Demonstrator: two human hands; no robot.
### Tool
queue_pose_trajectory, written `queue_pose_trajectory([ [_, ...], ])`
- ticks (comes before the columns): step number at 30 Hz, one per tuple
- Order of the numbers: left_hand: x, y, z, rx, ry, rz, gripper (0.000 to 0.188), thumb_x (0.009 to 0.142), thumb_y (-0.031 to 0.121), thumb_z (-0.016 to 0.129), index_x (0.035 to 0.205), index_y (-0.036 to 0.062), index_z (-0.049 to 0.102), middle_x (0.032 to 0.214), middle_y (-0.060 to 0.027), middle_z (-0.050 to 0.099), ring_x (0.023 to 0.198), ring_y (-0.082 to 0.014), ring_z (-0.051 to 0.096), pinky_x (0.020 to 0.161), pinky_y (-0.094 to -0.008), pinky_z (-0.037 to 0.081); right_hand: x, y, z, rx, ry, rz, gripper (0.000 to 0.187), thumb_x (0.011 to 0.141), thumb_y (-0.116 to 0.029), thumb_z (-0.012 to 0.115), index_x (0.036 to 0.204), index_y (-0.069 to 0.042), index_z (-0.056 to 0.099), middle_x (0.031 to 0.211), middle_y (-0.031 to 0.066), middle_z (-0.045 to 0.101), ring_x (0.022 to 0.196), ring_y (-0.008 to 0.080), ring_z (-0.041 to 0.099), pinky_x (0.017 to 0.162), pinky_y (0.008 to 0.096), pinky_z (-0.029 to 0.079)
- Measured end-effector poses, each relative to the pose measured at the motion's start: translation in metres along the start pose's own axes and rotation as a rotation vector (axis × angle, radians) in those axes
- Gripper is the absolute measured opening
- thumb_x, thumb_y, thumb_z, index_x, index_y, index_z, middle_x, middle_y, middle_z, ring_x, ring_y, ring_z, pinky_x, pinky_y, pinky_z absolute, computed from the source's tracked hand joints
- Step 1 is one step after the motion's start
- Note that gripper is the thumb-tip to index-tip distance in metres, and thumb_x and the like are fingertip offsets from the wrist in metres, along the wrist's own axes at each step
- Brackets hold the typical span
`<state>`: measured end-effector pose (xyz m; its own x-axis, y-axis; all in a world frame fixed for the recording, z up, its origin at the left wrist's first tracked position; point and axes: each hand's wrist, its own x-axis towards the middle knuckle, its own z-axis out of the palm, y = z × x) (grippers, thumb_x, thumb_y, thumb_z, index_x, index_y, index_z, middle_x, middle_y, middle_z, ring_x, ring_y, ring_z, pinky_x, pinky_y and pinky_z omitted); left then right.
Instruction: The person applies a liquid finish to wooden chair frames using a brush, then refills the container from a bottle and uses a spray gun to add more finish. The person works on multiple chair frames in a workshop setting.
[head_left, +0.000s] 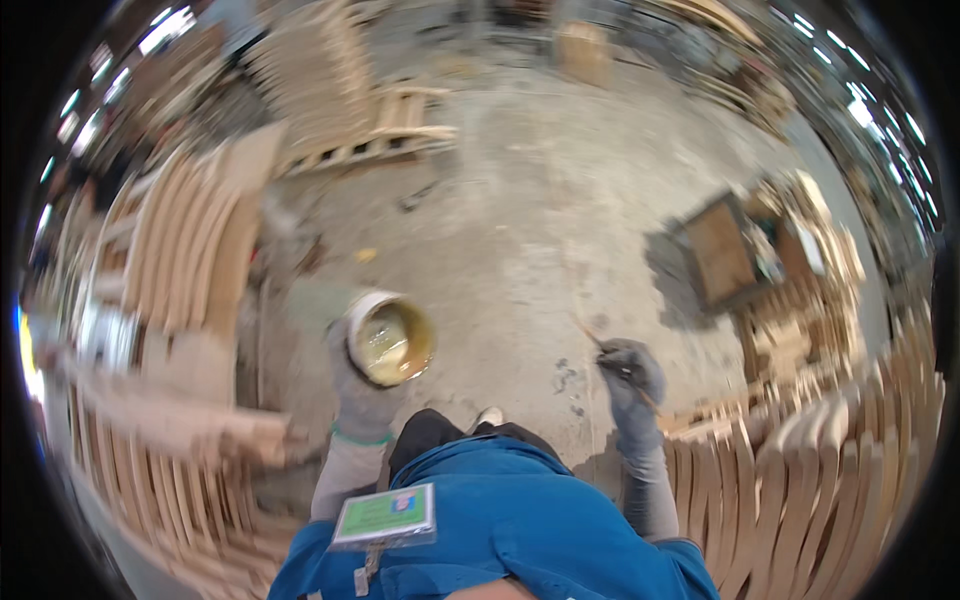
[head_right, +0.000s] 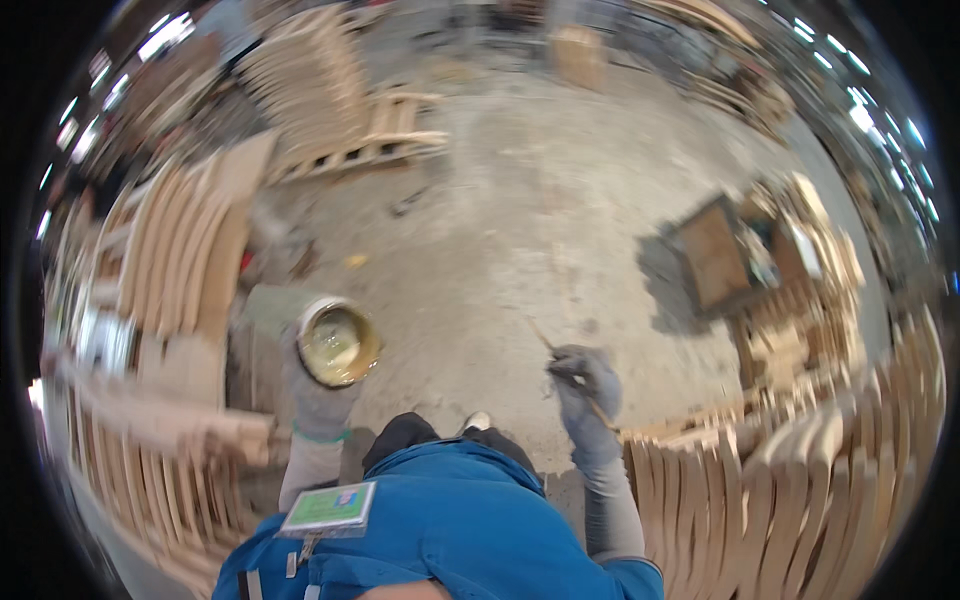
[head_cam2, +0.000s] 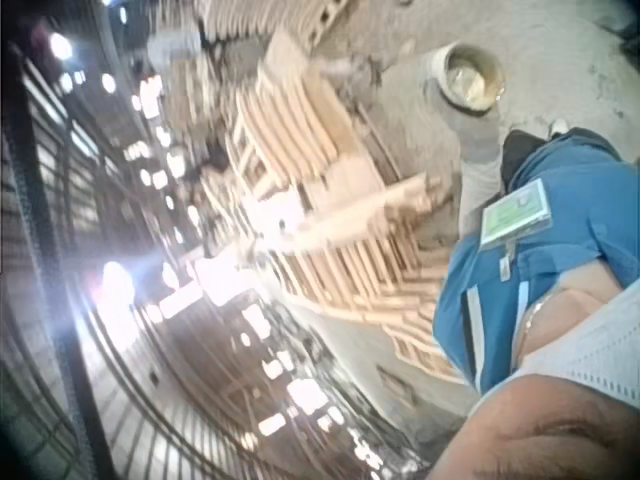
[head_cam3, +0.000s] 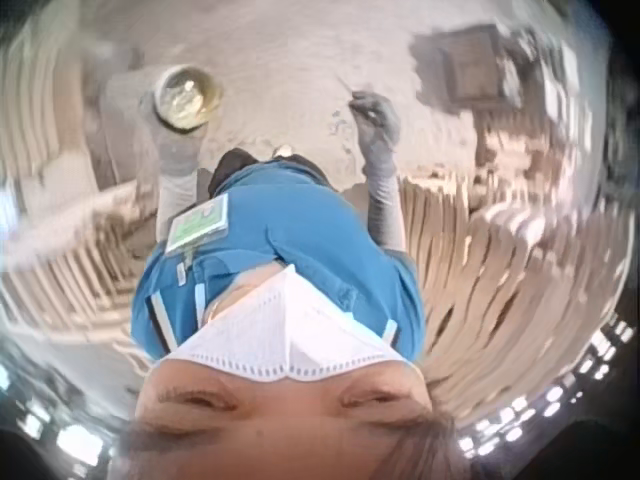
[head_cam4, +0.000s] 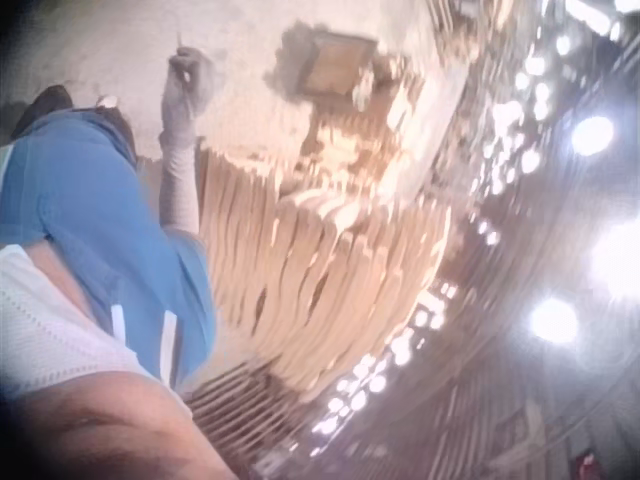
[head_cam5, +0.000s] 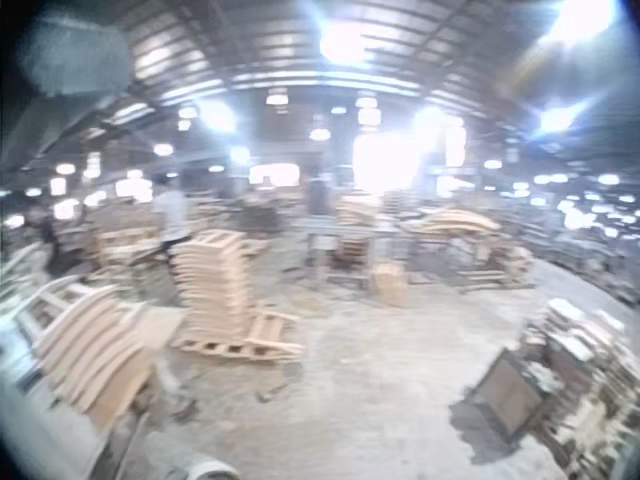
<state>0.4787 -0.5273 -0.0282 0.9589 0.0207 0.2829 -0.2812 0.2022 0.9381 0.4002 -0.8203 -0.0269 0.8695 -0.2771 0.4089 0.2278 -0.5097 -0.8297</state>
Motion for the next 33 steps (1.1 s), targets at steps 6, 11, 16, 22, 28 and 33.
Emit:
queue_pose_trajectory([
  [6, 0.062, -0.067, 0.064, -0.311, -0.182, -0.298, 0.045, 0.094, 0.035, 0.043, 0.129, 0.0072, 0.038, 0.129, -0.0079, 0.045, 0.117, -0.0244, 0.045, 0.099, -0.042, 0.041, 0.002, 0.046, -0.049, -0.063, 0.266, 0.137, 0.015, 0.067, 0.008, 0.065, 0.076, -0.002, 0.059, 0.088, 0.013, 0.064, 0.081, 0.0238, 0.061, 0.072, 0.0301, 0.048],
  [11, 0.101, -0.111, 0.123, -0.115, -0.284, -0.189, 0.042, 0.094, 0.036, 0.042, 0.129, 0.0118, 0.04, 0.128, -0.0103, 0.045, 0.116, -0.026, 0.047, 0.096, -0.0501, 0.043, 0.021, 0.076, -0.071, 0.131, 0.59, 0.438, 0.012, 0.076, 0.009, 0.062, 0.078, -0.001, 0.056, 0.093, 0.01, 0.061, 0.087, 0.0125, 0.057, 0.078, 0.0248, 0.047],
  [16, 0.167, -0.146, 0.188, -0.594, -0.244, -0.678, 0.041, 0.094, 0.037, 0.043, 0.127, 0.0135, 0.042, 0.127, -0.0086, 0.046, 0.115, -0.0242, 0.048, 0.096, -0.0491, 0.043, 0.072, 0.129, -0.078, 0.177, 0.645, 0.438, 0.009, 0.077, 0.006, 0.064, 0.08, 0.0, 0.058, 0.095, 0.0099, 0.061, 0.085, 0.0136, 0.058, 0.077, 0.0245, 0.046],
  [22, 0.275, -0.185, 0.28, -0.554, -0.375, -0.692, 0.046, 0.091, 0.046, 0.046, 0.123, 0.0133, 0.049, 0.125, -0.0048, 0.051, 0.115, -0.0232, 0.049, 0.098, -0.0501, 0.039, 0.19, 0.177, -0.098, 0.139, 0.662, 0.459, 0.01, 0.076, 0.004, 0.066, 0.08, -0.001, 0.059, 0.095, 0.0112, 0.062, 0.086, 0.0155, 0.059, 0.077, 0.0259, 0.047],
  [28, 0.371, -0.212, 0.385, -0.669, -0.507, -0.816, 0.049, 0.09, 0.044, 0.048, 0.127, 0.0109, 0.044, 0.128, -0.0046, 0.048, 0.116, -0.0238, 0.048, 0.097, -0.0492, 0.041, 0.281, 0.222, -0.125, 0.018, 0.831, 0.389, 0.011, 0.075, 0.004, 0.067, 0.081, -0.001, 0.059, 0.098, 0.0107, 0.061, 0.087, 0.015, 0.059, 0.078, 0.0254, 0.047],
  [33, 0.392, -0.234, 0.482, -0.033, -0.779, -0.179, 0.047, 0.091, 0.043, 0.046, 0.125, 0.0106, 0.044, 0.125, -0.0051, 0.048, 0.114, -0.025, 0.049, 0.096, -0.0517, 0.042, 0.305, 0.256, -0.168, -0.042, 1.009, 0.382, 0.012, 0.075, 0.005, 0.065, 0.084, 0.0, 0.06, 0.099, 0.0111, 0.061, 0.09, 0.0161, 0.058, 0.081, 0.027, 0.046],
])
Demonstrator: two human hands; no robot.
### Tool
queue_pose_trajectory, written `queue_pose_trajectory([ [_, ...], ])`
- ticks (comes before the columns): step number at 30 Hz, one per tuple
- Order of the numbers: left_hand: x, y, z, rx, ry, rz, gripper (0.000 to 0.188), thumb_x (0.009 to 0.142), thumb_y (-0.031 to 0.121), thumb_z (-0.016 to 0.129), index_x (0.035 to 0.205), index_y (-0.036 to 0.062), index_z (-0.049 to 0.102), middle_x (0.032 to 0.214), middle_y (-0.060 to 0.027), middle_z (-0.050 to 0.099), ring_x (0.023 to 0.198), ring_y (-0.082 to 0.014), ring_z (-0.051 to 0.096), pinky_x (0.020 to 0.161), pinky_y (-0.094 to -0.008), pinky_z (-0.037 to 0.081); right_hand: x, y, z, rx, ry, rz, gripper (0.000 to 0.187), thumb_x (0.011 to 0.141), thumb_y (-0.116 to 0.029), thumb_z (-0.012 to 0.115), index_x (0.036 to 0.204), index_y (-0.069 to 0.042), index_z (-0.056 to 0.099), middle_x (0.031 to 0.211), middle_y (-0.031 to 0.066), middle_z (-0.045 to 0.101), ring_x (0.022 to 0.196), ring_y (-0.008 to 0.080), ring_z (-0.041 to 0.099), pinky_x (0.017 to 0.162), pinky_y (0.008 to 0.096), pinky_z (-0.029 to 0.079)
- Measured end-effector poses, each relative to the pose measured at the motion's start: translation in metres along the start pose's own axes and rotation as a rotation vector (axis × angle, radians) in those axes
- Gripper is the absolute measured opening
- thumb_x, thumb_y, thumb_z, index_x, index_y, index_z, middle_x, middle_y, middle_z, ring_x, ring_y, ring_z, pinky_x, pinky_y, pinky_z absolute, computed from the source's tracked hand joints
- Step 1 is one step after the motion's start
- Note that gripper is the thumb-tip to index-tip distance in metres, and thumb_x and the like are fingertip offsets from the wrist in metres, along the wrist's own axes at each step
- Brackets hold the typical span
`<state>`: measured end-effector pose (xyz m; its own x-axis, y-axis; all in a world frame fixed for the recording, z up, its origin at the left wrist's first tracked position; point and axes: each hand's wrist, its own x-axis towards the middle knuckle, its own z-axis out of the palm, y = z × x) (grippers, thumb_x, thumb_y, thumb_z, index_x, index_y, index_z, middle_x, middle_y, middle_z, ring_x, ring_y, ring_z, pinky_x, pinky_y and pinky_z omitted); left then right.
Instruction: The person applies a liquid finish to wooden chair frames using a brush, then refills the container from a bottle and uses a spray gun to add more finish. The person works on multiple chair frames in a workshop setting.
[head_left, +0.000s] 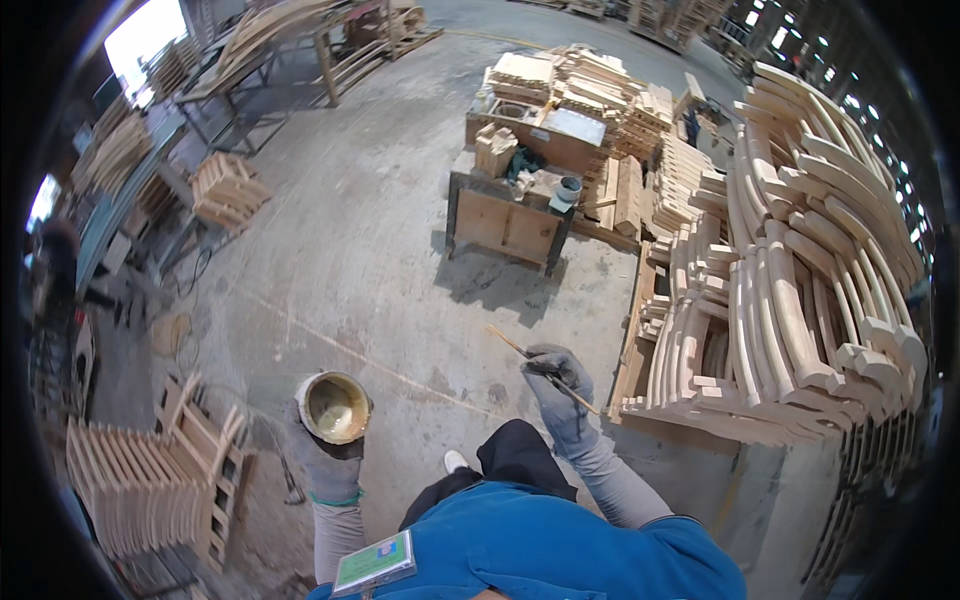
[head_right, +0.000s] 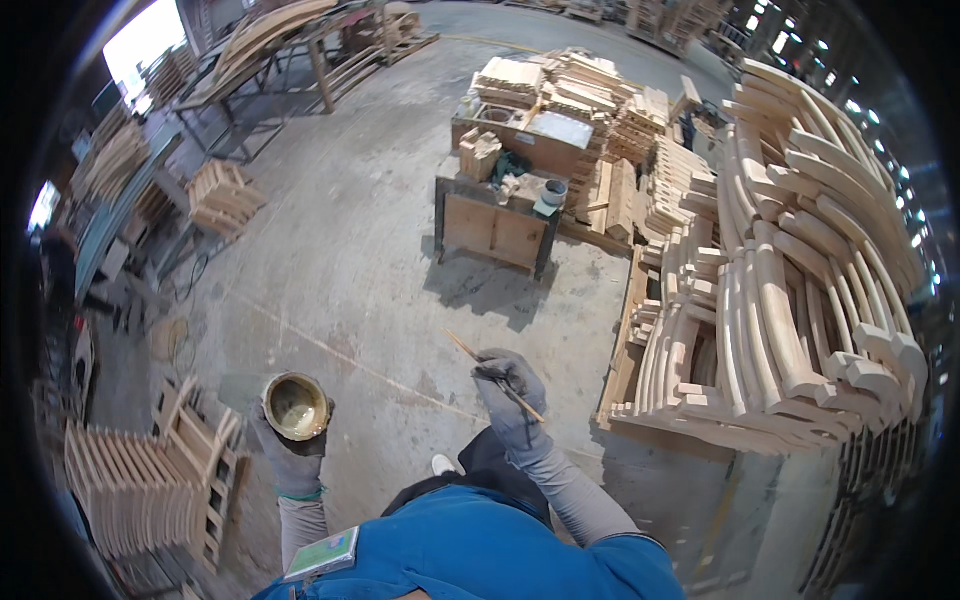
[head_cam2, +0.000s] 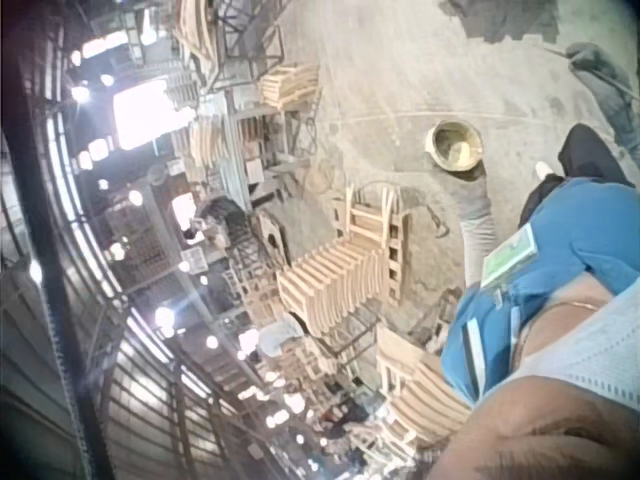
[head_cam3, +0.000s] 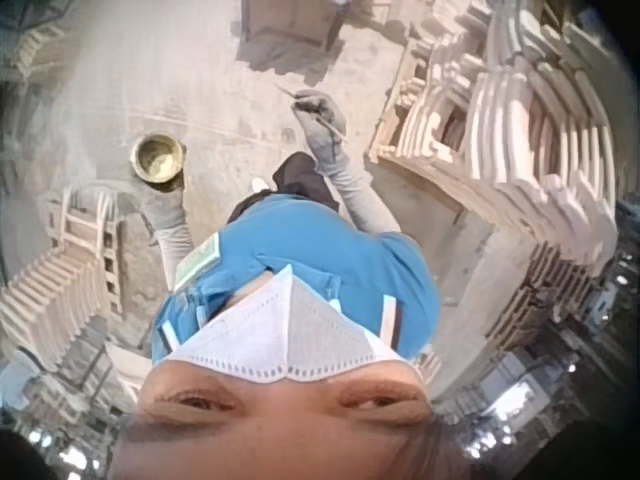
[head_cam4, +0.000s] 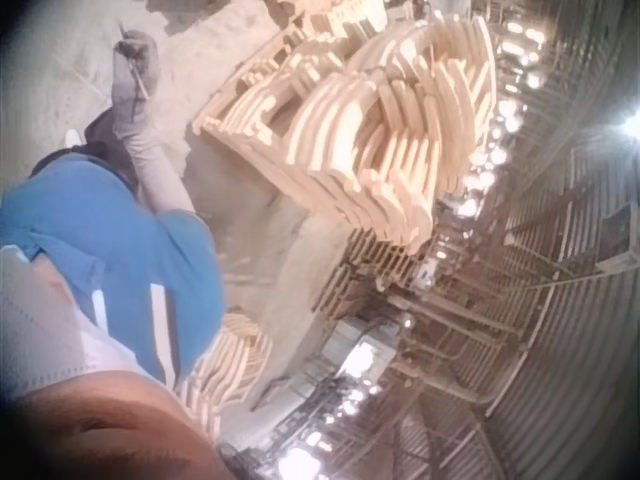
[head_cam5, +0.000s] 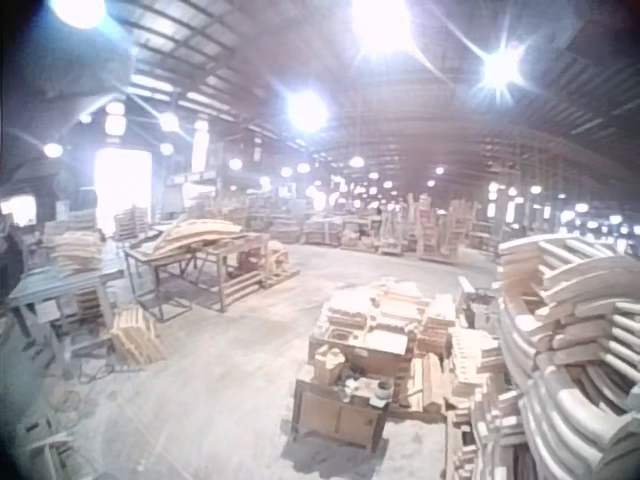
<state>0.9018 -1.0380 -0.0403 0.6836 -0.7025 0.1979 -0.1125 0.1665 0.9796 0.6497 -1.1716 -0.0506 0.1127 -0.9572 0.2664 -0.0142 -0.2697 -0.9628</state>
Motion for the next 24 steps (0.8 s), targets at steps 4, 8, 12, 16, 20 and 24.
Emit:
queue_pose_trajectory([
  [4, 0.065, -0.031, 0.041, -0.861, -0.058, -0.543, 0.046, 0.091, 0.047, 0.044, 0.122, 0.0136, 0.048, 0.124, -0.0044, 0.05, 0.113, -0.0256, 0.05, 0.096, -0.0555, 0.04, 0.054, 0.023, -0.02, -0.061, 0.15, -0.007, 0.014, 0.077, 0.005, 0.062, 0.09, 0.0, 0.06, 0.099, 0.0111, 0.06, 0.09, 0.0156, 0.058, 0.078, 0.0256, 0.048],
  [8, 0.124, -0.049, 0.1, -0.861, -0.136, -0.557, 0.046, 0.09, 0.048, 0.044, 0.122, 0.0146, 0.05, 0.123, -0.0047, 0.051, 0.113, -0.0259, 0.049, 0.097, -0.0537, 0.039, 0.119, 0.057, -0.031, 0.077, 0.244, 0.051, 0.014, 0.078, 0.004, 0.062, 0.091, 0.001, 0.059, 0.093, 0.0078, 0.058, 0.083, 0.0131, 0.057, 0.072, 0.0237, 0.049],
  [12, 0.181, -0.064, 0.154, -0.611, -0.125, -0.39, 0.049, 0.089, 0.049, 0.045, 0.122, 0.0136, 0.049, 0.123, -0.0056, 0.051, 0.113, -0.0266, 0.049, 0.098, -0.0528, 0.039, 0.201, 0.074, -0.035, 0.046, 0.205, 0.051, 0.012, 0.077, 0.002, 0.064, 0.089, 0.002, 0.061, 0.087, 0.0058, 0.056, 0.079, 0.0122, 0.057, 0.069, 0.0238, 0.048],
  [16, 0.234, -0.074, 0.207, -0.046, -0.126, -0.075, 0.05, 0.089, 0.049, 0.046, 0.123, 0.0125, 0.048, 0.124, -0.008, 0.05, 0.113, -0.0272, 0.049, 0.098, -0.0516, 0.038, 0.289, 0.083, -0.041, 0.023, 0.167, -0.016, 0.012, 0.078, 0.002, 0.064, 0.09, 0.001, 0.065, 0.086, 0.0062, 0.056, 0.077, 0.0123, 0.057, 0.067, 0.0247, 0.046],
  [20, 0.288, -0.059, 0.255, -0.685, -0.111, -0.462, 0.053, 0.088, 0.049, 0.047, 0.125, 0.0115, 0.047, 0.125, -0.0105, 0.049, 0.114, -0.0283, 0.049, 0.099, -0.0506, 0.038, 0.359, 0.116, -0.055, 0.054, 0.184, 0.05, 0.013, 0.079, 0.002, 0.065, 0.092, 0.003, 0.063, 0.088, 0.008, 0.059, 0.075, 0.0114, 0.057, 0.066, 0.0237, 0.047],
  [24, 0.344, -0.072, 0.276, -0.799, -0.076, -0.543, 0.054, 0.087, 0.05, 0.049, 0.125, 0.0116, 0.047, 0.126, -0.0103, 0.049, 0.115, -0.0283, 0.048, 0.099, -0.0506, 0.037, 0.406, 0.147, -0.049, 0.266, 0.274, 0.154, 0.012, 0.079, 0.002, 0.065, 0.087, 0.0, 0.057, 0.092, 0.0087, 0.063, 0.074, 0.0112, 0.059, 0.066, 0.0227, 0.049],
])
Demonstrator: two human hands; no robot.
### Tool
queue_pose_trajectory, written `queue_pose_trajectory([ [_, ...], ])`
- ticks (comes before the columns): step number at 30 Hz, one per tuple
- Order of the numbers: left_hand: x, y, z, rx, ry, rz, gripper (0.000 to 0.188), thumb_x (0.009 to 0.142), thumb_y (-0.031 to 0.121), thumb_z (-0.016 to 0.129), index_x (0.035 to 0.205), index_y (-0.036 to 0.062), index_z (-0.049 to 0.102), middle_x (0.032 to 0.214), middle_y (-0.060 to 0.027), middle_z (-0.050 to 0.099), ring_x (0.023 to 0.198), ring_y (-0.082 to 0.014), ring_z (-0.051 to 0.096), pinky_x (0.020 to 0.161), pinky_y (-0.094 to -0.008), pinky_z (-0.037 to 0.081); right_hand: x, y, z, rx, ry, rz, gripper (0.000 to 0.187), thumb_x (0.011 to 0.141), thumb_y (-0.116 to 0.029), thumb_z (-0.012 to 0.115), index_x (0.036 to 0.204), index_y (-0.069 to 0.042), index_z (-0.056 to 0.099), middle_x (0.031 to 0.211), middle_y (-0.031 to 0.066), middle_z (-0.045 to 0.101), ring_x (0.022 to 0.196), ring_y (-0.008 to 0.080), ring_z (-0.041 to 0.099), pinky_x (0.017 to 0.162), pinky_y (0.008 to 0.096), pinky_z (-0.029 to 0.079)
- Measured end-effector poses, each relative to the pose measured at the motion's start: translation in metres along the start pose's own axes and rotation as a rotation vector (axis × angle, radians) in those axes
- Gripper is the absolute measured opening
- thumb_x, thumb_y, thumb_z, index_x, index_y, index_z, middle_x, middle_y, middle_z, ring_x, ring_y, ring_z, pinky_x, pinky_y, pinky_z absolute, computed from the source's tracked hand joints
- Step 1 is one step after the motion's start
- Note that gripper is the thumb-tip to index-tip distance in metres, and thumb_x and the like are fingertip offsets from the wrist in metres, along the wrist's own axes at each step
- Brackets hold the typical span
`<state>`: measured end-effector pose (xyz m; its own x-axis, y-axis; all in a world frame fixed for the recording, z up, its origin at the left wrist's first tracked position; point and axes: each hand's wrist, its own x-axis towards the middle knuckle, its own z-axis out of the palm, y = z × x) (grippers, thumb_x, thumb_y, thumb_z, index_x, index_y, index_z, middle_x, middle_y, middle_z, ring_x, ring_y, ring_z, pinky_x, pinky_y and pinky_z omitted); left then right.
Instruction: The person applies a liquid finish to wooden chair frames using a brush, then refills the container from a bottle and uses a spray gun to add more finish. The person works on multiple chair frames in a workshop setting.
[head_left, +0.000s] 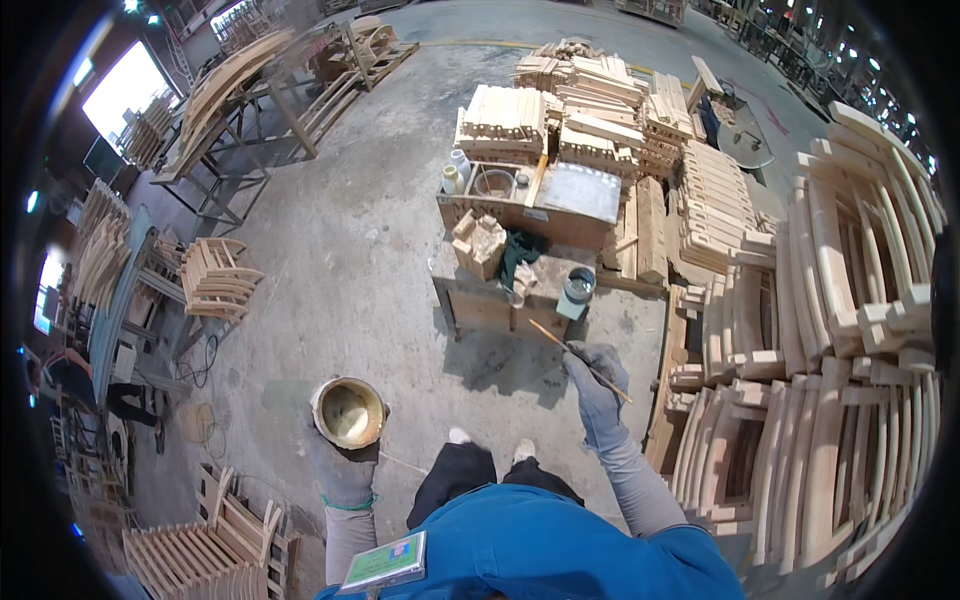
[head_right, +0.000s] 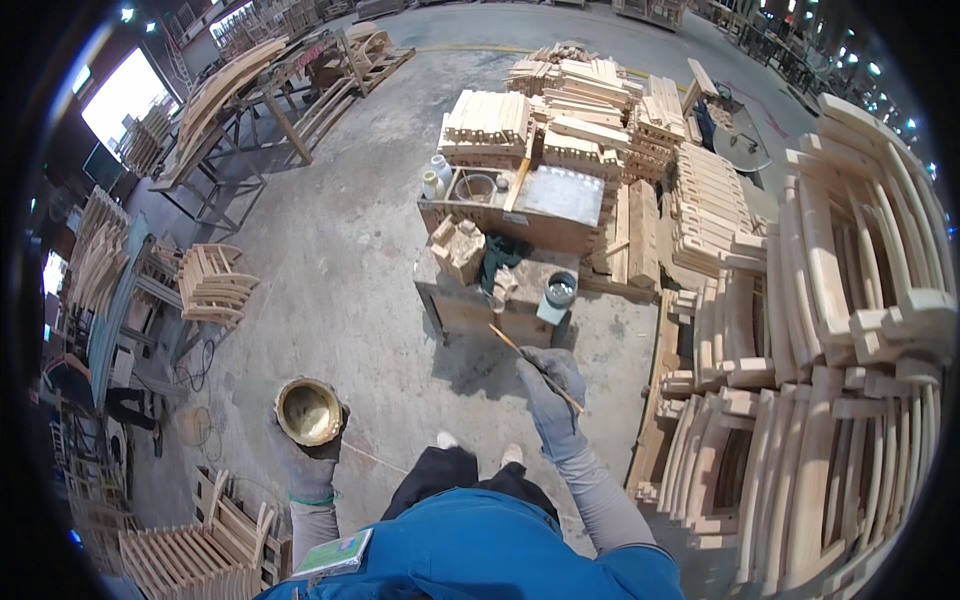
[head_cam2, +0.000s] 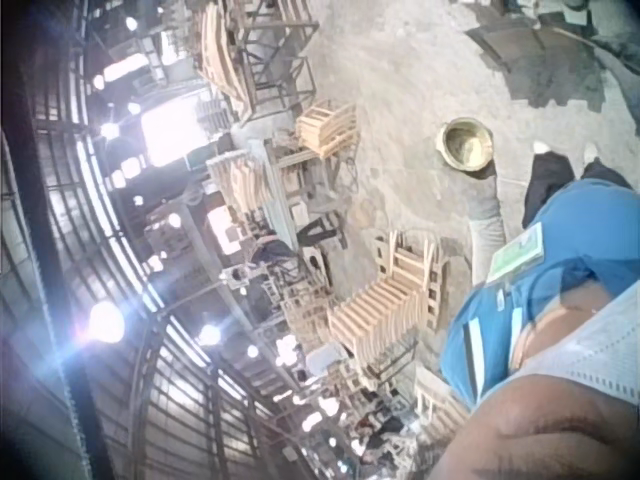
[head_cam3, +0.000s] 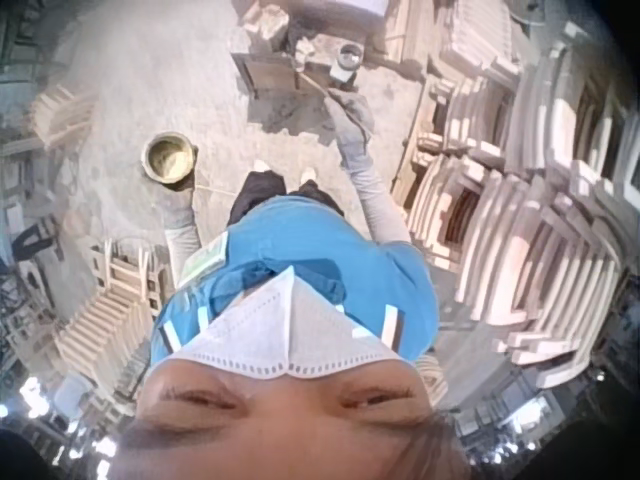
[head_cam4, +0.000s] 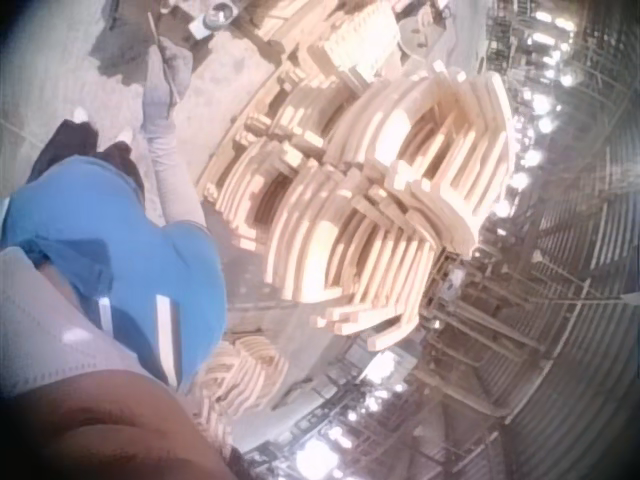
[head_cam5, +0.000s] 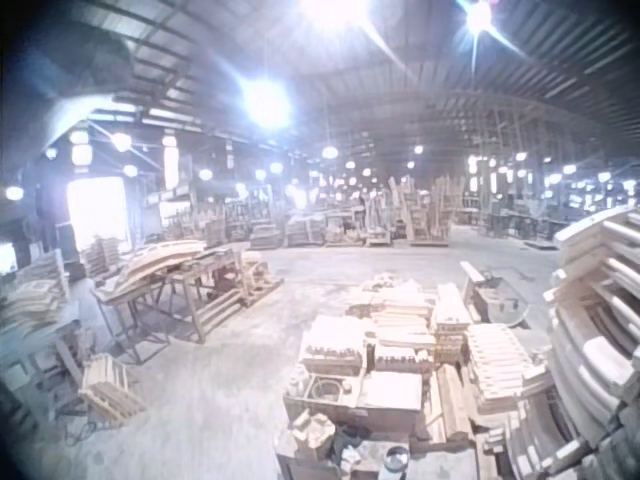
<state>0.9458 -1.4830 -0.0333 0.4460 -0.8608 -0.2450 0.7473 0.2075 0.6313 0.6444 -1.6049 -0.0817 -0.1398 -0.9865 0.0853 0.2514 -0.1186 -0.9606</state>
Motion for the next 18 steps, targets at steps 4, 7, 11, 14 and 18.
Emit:
queue_pose_trajectory([
  [4, 0.067, 0.001, 0.018, 0.37, -0.009, 0.177, 0.051, 0.089, 0.048, 0.048, 0.125, 0.0112, 0.047, 0.125, -0.0098, 0.049, 0.115, -0.0281, 0.048, 0.097, -0.0515, 0.039, 0.045, 0.021, 0.021, -0.115, 0.006, 0.02, 0.019, 0.087, -0.003, 0.057, 0.104, 0.003, 0.059, 0.09, 0.0099, 0.063, 0.073, 0.0135, 0.061, 0.066, 0.0253, 0.052],
  [7, 0.129, 0.012, 0.033, 0.033, 0.004, -0.025, 0.048, 0.091, 0.045, 0.044, 0.124, 0.0098, 0.046, 0.125, -0.0103, 0.048, 0.114, -0.0272, 0.049, 0.096, -0.0508, 0.042, 0.079, 0.023, 0.047, -0.126, 0.089, 0.153, 0.024, 0.089, -0.006, 0.055, 0.111, 0.003, 0.058, 0.091, 0.0097, 0.063, 0.073, 0.0128, 0.061, 0.065, 0.0245, 0.051],
  [11, 0.202, 0.02, 0.052, -0.057, -0.026, -0.105, 0.048, 0.092, 0.044, 0.041, 0.125, 0.009, 0.045, 0.125, -0.0099, 0.049, 0.114, -0.0276, 0.049, 0.097, -0.0508, 0.041, 0.134, 0.04, 0.077, -0.095, 0.091, 0.012, 0.032, 0.091, -0.006, 0.051, 0.122, 0.003, 0.052, 0.093, 0.0086, 0.062, 0.076, 0.0121, 0.06, 0.066, 0.0222, 0.05],
  [14, 0.246, 0.021, 0.056, 0.274, -0.13, 0.018, 0.05, 0.091, 0.047, 0.043, 0.125, 0.0104, 0.046, 0.126, -0.0075, 0.049, 0.115, -0.0279, 0.049, 0.098, -0.0517, 0.04, 0.18, 0.067, 0.075, -0.199, -0.032, -0.158, 0.039, 0.094, -0.009, 0.048, 0.13, 0.004, 0.042, 0.101, 0.0108, 0.059, 0.085, 0.0161, 0.06, 0.072, 0.0247, 0.05],
  [18, 0.288, 0.02, 0.07, -0.037, -0.071, -0.09, 0.05, 0.09, 0.047, 0.047, 0.125, 0.0117, 0.048, 0.129, -0.007, 0.048, 0.117, -0.0269, 0.047, 0.101, -0.0522, 0.036, 0.25, 0.097, 0.067, -0.313, -0.239, -0.274, 0.036, 0.092, -0.009, 0.05, 0.126, 0.001, 0.046, 0.104, 0.0133, 0.06, 0.093, 0.0209, 0.058, 0.076, 0.0294, 0.049],
])
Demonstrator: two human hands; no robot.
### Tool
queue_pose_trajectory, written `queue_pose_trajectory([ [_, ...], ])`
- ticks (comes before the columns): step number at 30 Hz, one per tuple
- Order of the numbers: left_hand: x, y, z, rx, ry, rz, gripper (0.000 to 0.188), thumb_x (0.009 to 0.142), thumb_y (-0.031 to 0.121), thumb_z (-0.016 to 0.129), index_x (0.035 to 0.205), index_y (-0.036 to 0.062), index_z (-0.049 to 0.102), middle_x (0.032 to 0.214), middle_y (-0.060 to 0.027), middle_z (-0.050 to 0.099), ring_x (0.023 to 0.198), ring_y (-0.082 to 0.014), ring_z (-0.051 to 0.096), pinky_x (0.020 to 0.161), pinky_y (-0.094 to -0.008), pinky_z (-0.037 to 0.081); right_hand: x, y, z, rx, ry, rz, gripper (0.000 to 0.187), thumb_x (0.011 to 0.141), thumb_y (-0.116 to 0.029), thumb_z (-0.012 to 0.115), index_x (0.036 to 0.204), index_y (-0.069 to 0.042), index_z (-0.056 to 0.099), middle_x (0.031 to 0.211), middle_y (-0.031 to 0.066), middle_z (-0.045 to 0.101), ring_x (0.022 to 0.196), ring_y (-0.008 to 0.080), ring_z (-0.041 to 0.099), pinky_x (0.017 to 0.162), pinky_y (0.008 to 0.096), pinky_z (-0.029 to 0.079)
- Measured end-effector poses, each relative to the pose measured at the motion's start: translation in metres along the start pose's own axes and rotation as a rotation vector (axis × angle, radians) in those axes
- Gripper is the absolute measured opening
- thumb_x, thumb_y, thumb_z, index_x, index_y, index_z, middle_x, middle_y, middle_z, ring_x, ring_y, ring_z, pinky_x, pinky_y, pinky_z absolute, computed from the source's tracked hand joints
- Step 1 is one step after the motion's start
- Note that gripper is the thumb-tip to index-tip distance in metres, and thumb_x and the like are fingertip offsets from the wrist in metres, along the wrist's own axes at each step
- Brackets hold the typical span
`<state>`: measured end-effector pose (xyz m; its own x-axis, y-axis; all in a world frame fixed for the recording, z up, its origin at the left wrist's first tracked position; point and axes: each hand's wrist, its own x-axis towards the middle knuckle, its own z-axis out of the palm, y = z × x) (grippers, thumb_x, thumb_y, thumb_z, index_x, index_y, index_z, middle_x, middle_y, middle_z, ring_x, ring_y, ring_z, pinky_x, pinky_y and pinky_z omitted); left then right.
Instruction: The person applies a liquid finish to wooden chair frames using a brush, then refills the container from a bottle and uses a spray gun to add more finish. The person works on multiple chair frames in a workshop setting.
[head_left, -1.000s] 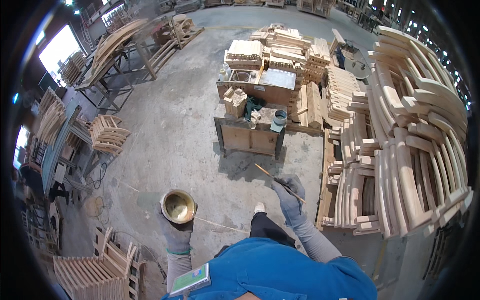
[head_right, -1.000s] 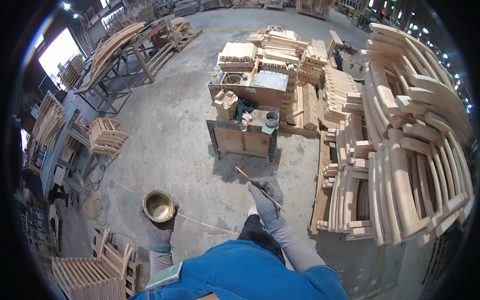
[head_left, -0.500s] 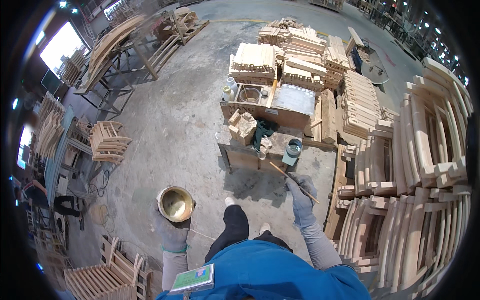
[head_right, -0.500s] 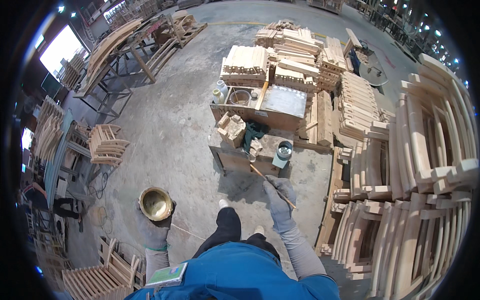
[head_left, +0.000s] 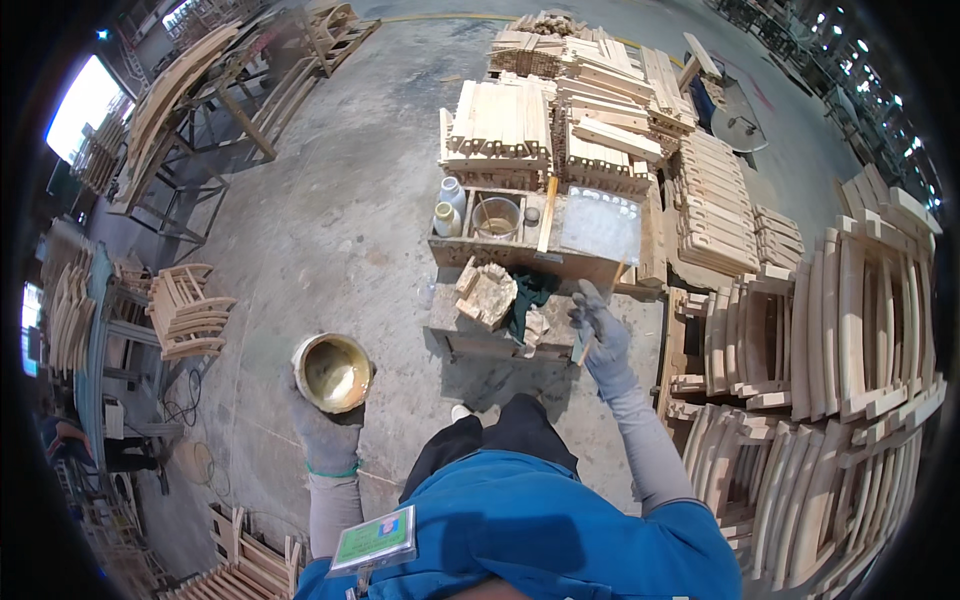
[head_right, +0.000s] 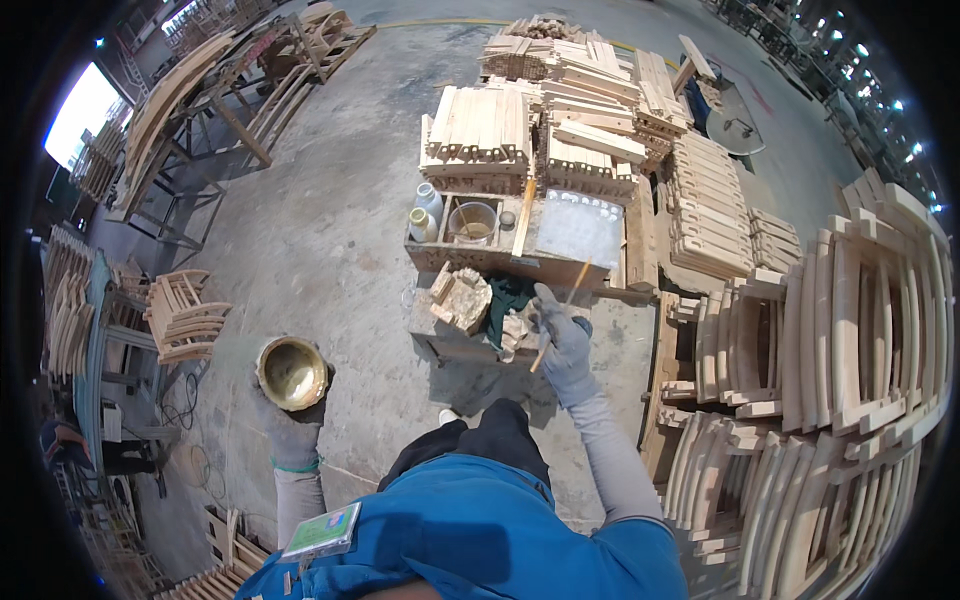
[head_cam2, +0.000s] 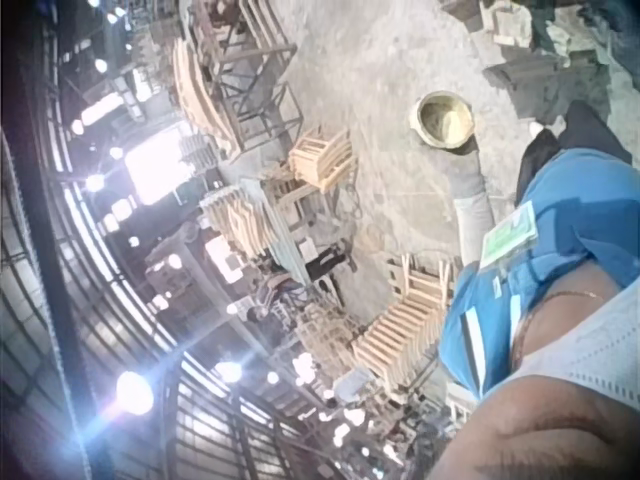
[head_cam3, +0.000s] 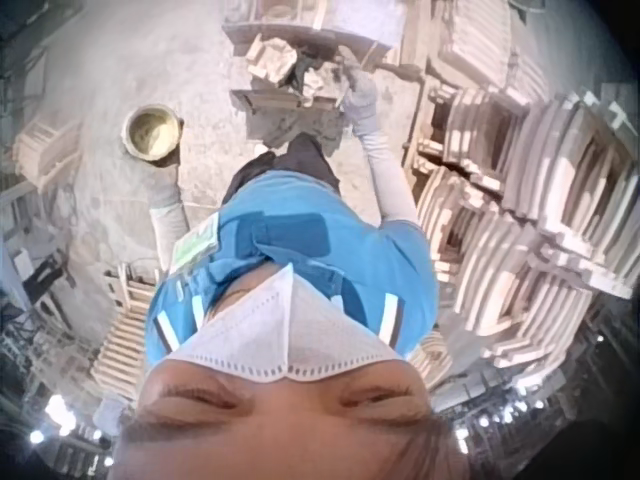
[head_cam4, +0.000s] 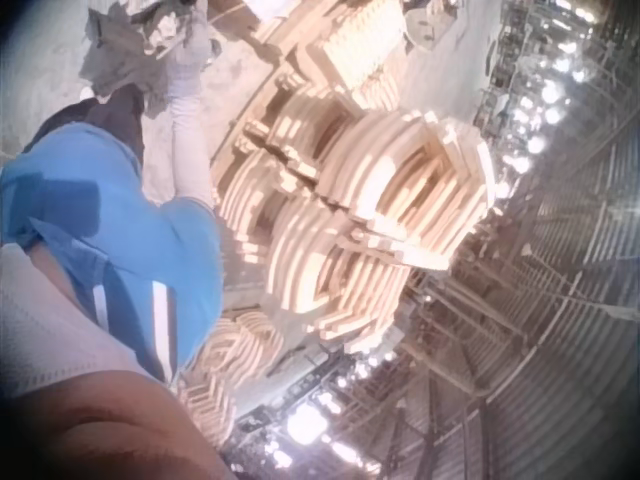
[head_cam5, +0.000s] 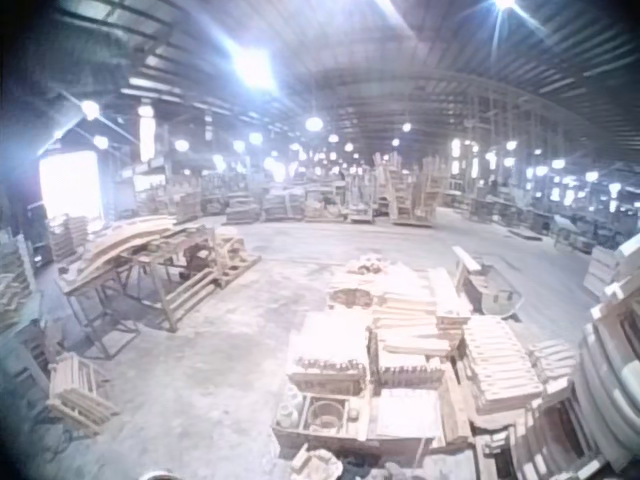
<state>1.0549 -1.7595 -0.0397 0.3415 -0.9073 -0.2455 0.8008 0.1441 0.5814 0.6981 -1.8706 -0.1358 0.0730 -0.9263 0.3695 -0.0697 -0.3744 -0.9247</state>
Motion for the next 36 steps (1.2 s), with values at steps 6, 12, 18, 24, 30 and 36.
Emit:
queue_pose_trajectory([
  [6, 0.039, -0.025, -0.005, 0.311, 0.206, 0.2, 0.052, 0.088, 0.047, 0.052, 0.125, 0.0109, 0.048, 0.128, -0.0123, 0.048, 0.117, -0.0286, 0.046, 0.103, -0.0496, 0.034, 0.125, 0.069, -0.017, -0.915, -0.43, 0.012, 0.022, 0.085, -0.012, 0.051, 0.107, -0.007, 0.054, 0.093, 0.0174, 0.059, 0.085, 0.0337, 0.06, 0.071, 0.0408, 0.049],
  [12, 0.051, -0.051, 0.027, 0.765, 0.38, 0.392, 0.049, 0.088, 0.045, 0.052, 0.121, 0.0085, 0.049, 0.121, -0.0127, 0.052, 0.108, -0.0281, 0.052, 0.092, -0.0499, 0.044, 0.219, 0.178, -0.017, -1.158, -0.586, -0.248, 0.024, 0.078, -0.008, 0.049, 0.102, -0.006, 0.05, 0.103, 0.0155, 0.053, 0.087, 0.0304, 0.056, 0.069, 0.04, 0.049],
  [18, 0.05, -0.069, 0.052, 0.738, 0.64, 0.507, 0.048, 0.086, 0.046, 0.053, 0.12, 0.0128, 0.051, 0.118, -0.0074, 0.054, 0.105, -0.0264, 0.053, 0.089, -0.0482, 0.046, 0.275, 0.22, -0.018, -0.946, -0.986, -0.277, 0.015, 0.079, -0.013, 0.051, 0.093, -0.011, 0.057, 0.093, 0.0138, 0.057, 0.087, 0.0305, 0.058, 0.073, 0.0403, 0.048],
  [24, 0.061, -0.081, 0.061, 0.918, 0.616, 0.588, 0.047, 0.087, 0.046, 0.052, 0.12, 0.0128, 0.051, 0.118, -0.0075, 0.053, 0.106, -0.0258, 0.053, 0.089, -0.0466, 0.046, 0.297, 0.21, -0.027, -1.05, -1.141, -0.444, 0.012, 0.079, -0.015, 0.051, 0.089, -0.013, 0.058, 0.084, 0.0092, 0.059, 0.087, 0.0269, 0.059, 0.071, 0.0384, 0.049],
  [30, 0.087, -0.083, 0.111, 1.745, 0.305, 0.743, 0.056, 0.077, 0.018, 0.071, 0.125, 0.0099, 0.042, 0.119, -0.0104, 0.05, 0.109, -0.0238, 0.05, 0.088, -0.0424, 0.048, 0.317, 0.147, -0.046, -0.944, -0.679, -0.777, 0.016, 0.079, -0.013, 0.055, 0.095, -0.013, 0.058, 0.077, 0.0063, 0.059, 0.071, 0.0247, 0.058, 0.059, 0.0355, 0.048],
  [36, 0.132, -0.087, 0.145, 0.419, -0.011, 0.224, 0.054, 0.077, 0.002, 0.066, 0.124, 0.0056, 0.041, 0.117, -0.0093, 0.052, 0.108, -0.021, 0.052, 0.09, -0.036, 0.048, 0.295, 0.026, -0.058, -0.083, -0.196, -0.377, 0.017, 0.078, 0.0, 0.062, 0.094, -0.005, 0.06, 0.078, 0.0057, 0.061, 0.071, 0.0174, 0.058, 0.064, 0.0276, 0.048],
])
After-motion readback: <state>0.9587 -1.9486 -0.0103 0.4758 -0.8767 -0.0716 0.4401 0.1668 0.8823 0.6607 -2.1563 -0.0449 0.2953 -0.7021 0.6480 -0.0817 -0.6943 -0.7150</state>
